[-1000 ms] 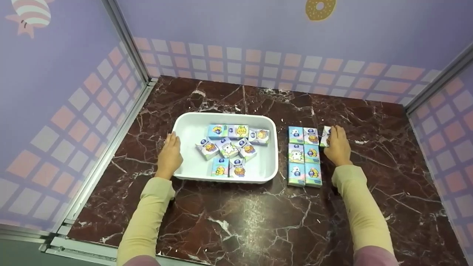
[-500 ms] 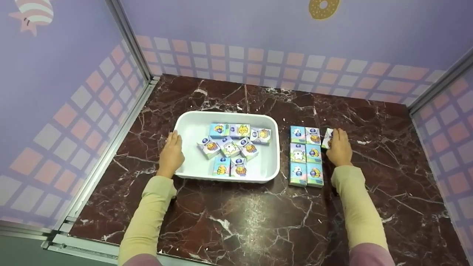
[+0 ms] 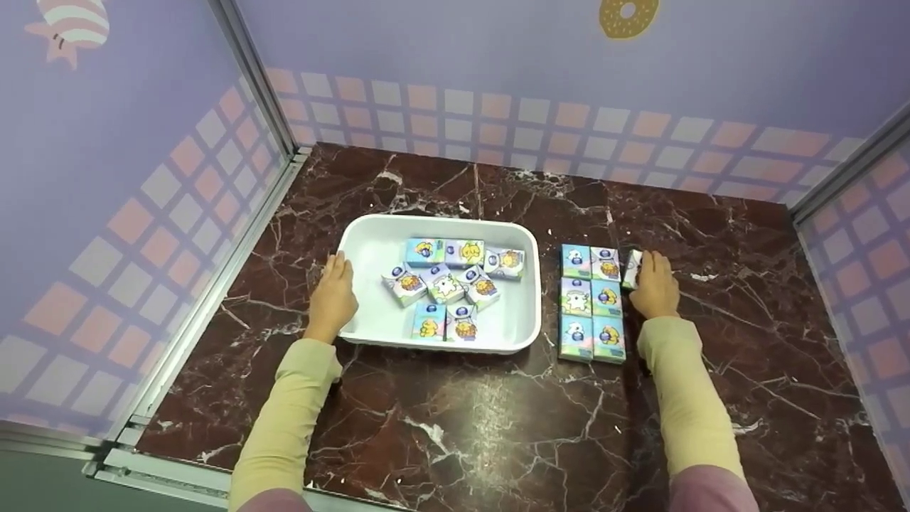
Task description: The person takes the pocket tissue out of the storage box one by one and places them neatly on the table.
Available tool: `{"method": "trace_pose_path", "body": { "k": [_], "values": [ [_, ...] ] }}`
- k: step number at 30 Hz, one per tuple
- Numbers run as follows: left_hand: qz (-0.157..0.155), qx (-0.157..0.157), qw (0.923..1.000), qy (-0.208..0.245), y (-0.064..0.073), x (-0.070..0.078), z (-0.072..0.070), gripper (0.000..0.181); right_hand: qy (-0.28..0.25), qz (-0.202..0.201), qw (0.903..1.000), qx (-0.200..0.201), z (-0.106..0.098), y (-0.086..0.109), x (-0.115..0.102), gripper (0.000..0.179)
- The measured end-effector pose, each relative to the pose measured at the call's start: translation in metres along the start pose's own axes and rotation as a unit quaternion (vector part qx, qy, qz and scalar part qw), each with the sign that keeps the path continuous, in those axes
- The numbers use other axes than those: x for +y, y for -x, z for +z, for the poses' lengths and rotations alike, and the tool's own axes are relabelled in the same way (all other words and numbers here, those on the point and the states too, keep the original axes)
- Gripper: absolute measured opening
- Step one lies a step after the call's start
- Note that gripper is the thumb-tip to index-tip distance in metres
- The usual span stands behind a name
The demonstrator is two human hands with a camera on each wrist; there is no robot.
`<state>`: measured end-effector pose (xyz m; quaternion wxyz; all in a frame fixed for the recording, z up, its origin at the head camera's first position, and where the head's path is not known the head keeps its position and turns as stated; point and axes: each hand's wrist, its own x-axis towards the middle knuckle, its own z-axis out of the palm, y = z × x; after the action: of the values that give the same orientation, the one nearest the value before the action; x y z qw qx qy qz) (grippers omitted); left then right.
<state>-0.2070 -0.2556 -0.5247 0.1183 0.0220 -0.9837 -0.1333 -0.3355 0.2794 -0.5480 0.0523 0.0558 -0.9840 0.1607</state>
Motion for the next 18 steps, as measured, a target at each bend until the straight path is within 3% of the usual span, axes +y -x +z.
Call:
{"method": "trace_pose_path", "body": {
  "k": [9,13,18],
  "values": [
    [0.012,0.02,0.9997,-0.008,-0.0006,-0.0005,0.0025,0.048,0.006,0.009,0.9954,-0.095,-0.0006,-0.0002,-0.0002,0.069],
    [0.01,0.021,0.9997,-0.005,-0.0004,-0.0019,0.0031,0.048,-0.008,0.004,0.9941,-0.108,0.0016,-0.0013,0.0008,0.07],
    [0.014,0.023,0.9996,-0.002,-0.0005,-0.0017,0.0041,0.048,-0.004,0.008,0.9955,-0.094,0.0027,0.001,0.0014,0.07]
  ]
}}
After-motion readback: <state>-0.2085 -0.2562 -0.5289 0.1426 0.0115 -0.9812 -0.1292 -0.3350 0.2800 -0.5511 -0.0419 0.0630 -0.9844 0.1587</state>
